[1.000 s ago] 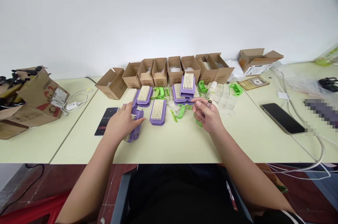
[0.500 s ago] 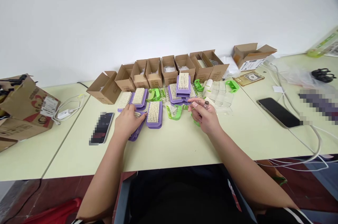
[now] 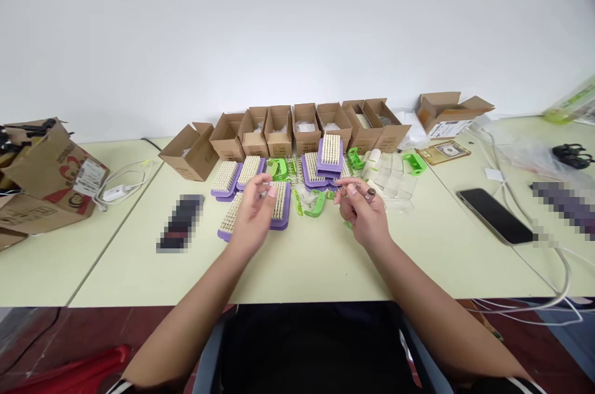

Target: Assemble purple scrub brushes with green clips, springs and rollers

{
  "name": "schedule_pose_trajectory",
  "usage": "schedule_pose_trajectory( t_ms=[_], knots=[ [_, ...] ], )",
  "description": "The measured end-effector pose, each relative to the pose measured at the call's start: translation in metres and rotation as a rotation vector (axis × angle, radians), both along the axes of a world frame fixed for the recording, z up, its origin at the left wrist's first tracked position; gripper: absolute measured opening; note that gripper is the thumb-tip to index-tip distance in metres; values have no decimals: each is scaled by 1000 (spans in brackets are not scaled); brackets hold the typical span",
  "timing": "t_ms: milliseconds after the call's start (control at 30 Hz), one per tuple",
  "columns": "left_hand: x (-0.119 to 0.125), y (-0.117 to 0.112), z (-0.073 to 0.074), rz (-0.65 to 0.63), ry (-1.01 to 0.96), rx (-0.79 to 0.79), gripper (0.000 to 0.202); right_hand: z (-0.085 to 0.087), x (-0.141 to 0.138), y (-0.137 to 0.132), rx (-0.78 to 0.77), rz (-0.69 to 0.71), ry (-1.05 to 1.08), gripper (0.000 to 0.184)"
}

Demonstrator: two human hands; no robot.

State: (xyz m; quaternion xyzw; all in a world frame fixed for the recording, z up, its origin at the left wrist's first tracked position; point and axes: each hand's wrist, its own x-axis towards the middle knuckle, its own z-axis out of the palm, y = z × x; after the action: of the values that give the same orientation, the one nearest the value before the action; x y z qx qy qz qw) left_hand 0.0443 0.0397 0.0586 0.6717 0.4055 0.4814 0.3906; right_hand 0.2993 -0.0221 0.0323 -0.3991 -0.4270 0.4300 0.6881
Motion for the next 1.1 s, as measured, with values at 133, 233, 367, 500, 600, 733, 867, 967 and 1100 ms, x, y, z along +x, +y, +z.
schedule_pose_trajectory(
  t_ms=[133,233,367,500,600,733,867,967,1100],
  knots=[
    [50,-21,-10,-135,-448,-525,50,24,5,3,57,-3,-253,28],
    [73,-15,-20,-217,-604,-775,44,31,14,10,46,146,-575,33],
    [77,-1,-35,-268,-562,-788,36,21,28,22,107,-21,-510,45],
    [68,1,-50,-496,-503,-790,40,20,44,30,71,-88,-543,57],
    [64,-2,-55,-624,-516,-791,40,31,45,31,-29,-41,-683,64],
    [58,-4,-47,-686,-512,-709,34,37,20,25,50,-163,-621,41],
    [47,-6,-34,-644,-466,-370,28,21,-11,16,76,-123,-534,29],
    [39,-7,-30,-455,-373,8,30,4,-18,16,190,-7,-688,20],
    [34,-4,-35,-240,-66,489,36,-9,-17,21,317,84,-832,14]
  ],
)
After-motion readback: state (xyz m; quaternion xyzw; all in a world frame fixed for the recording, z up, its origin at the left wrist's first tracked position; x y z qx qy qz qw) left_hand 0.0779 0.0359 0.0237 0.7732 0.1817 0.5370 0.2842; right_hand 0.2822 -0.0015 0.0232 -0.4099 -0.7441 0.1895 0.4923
